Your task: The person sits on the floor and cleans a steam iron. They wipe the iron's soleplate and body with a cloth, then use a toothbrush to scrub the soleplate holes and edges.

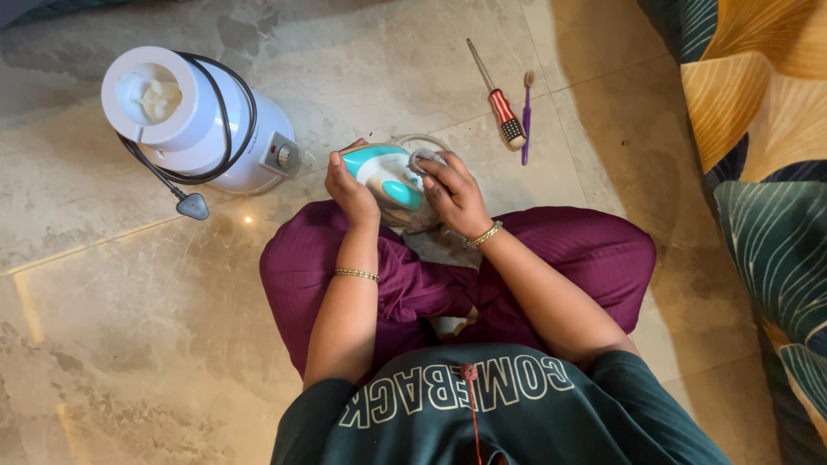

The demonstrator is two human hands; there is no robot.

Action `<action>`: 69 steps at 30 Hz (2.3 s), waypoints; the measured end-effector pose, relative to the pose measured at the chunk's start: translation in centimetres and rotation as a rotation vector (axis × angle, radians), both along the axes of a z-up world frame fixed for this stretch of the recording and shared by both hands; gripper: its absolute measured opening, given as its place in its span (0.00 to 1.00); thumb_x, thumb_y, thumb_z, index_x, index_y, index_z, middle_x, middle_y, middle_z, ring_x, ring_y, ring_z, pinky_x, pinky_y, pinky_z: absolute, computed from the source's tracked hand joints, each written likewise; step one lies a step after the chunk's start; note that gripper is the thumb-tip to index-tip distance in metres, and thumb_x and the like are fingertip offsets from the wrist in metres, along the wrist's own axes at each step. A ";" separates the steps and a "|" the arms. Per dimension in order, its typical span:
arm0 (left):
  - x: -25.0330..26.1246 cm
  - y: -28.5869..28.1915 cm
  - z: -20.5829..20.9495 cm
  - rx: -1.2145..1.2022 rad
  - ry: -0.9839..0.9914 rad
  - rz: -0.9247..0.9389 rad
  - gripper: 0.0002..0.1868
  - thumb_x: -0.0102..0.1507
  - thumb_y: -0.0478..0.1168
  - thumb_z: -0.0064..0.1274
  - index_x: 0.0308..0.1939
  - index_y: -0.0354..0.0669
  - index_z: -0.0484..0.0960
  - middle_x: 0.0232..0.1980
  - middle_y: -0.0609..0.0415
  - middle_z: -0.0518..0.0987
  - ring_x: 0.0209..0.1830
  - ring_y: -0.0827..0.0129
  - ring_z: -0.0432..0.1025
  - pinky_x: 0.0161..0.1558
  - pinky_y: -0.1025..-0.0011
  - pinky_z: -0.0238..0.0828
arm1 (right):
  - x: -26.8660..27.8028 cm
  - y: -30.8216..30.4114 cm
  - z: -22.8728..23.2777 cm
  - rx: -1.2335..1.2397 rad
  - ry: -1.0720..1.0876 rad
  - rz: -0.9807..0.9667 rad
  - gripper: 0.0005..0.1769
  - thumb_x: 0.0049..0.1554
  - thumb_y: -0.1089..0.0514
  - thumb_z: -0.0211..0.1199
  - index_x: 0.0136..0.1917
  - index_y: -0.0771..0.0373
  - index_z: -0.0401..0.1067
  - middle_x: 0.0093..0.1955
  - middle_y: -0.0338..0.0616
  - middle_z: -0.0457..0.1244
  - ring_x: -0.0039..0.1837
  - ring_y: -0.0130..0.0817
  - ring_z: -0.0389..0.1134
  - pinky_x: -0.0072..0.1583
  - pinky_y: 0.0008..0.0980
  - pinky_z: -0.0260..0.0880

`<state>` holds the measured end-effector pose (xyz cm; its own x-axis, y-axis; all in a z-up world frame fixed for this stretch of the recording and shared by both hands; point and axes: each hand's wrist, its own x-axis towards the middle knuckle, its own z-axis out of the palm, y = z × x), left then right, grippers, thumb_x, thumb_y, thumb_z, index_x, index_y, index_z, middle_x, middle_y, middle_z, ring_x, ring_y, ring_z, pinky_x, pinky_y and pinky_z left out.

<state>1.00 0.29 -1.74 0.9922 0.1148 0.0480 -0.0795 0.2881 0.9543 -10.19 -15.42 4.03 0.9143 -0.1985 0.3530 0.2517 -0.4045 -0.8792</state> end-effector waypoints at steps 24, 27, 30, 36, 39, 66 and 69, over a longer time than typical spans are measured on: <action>-0.5 -0.5 1.4 0.149 -0.229 -0.369 0.35 0.70 0.60 0.37 0.38 0.27 0.85 0.39 0.45 0.82 0.40 0.62 0.76 0.46 0.68 0.72 | 1.2 1.8 1.8 -0.424 -0.117 -0.044 0.19 0.50 0.65 0.69 0.55 0.51 0.83 0.55 0.44 0.67 0.50 0.42 0.72 0.50 0.37 0.73; -0.4 -0.5 1.7 0.148 -0.226 -0.365 0.36 0.69 0.60 0.37 0.36 0.28 0.85 0.37 0.47 0.82 0.37 0.64 0.76 0.43 0.69 0.71 | 1.1 1.6 2.5 -0.541 -0.131 -0.064 0.17 0.50 0.63 0.71 0.53 0.50 0.84 0.54 0.43 0.68 0.49 0.41 0.72 0.48 0.38 0.72; -0.3 -0.6 1.5 0.138 -0.242 -0.382 0.37 0.70 0.62 0.39 0.38 0.26 0.85 0.37 0.45 0.82 0.38 0.62 0.75 0.45 0.68 0.69 | 0.9 0.5 0.6 -0.468 0.007 -0.148 0.17 0.52 0.66 0.69 0.53 0.49 0.84 0.57 0.45 0.69 0.50 0.41 0.73 0.50 0.36 0.73; -0.4 -0.9 0.3 -0.042 -0.058 -0.447 0.41 0.72 0.66 0.32 0.38 0.28 0.83 0.39 0.45 0.84 0.40 0.63 0.78 0.48 0.69 0.74 | 1.3 -1.7 -0.7 -0.170 0.127 -0.120 0.17 0.54 0.66 0.70 0.57 0.58 0.80 0.57 0.51 0.67 0.55 0.45 0.72 0.56 0.37 0.72; -0.4 -1.0 -0.5 0.020 -0.062 -0.406 0.40 0.74 0.63 0.31 0.37 0.28 0.83 0.36 0.45 0.82 0.37 0.65 0.75 0.44 0.70 0.71 | 1.2 0.5 1.5 -0.271 0.026 -0.058 0.20 0.50 0.69 0.65 0.55 0.55 0.81 0.56 0.48 0.68 0.53 0.43 0.72 0.53 0.37 0.73; 0.1 -0.5 -2.0 0.092 -0.103 -0.404 0.37 0.75 0.57 0.28 0.35 0.29 0.83 0.34 0.49 0.81 0.34 0.66 0.73 0.41 0.70 0.70 | 0.6 1.7 1.5 -0.537 -0.059 -0.275 0.23 0.51 0.66 0.64 0.59 0.52 0.79 0.54 0.44 0.67 0.45 0.46 0.71 0.47 0.41 0.73; 0.6 -0.2 -1.8 0.062 -0.052 -0.380 0.37 0.74 0.56 0.27 0.36 0.29 0.83 0.35 0.49 0.84 0.34 0.65 0.77 0.43 0.68 0.74 | 0.4 0.5 -2.2 -0.519 0.027 -0.336 0.21 0.53 0.65 0.63 0.59 0.51 0.79 0.53 0.45 0.68 0.48 0.47 0.72 0.47 0.41 0.73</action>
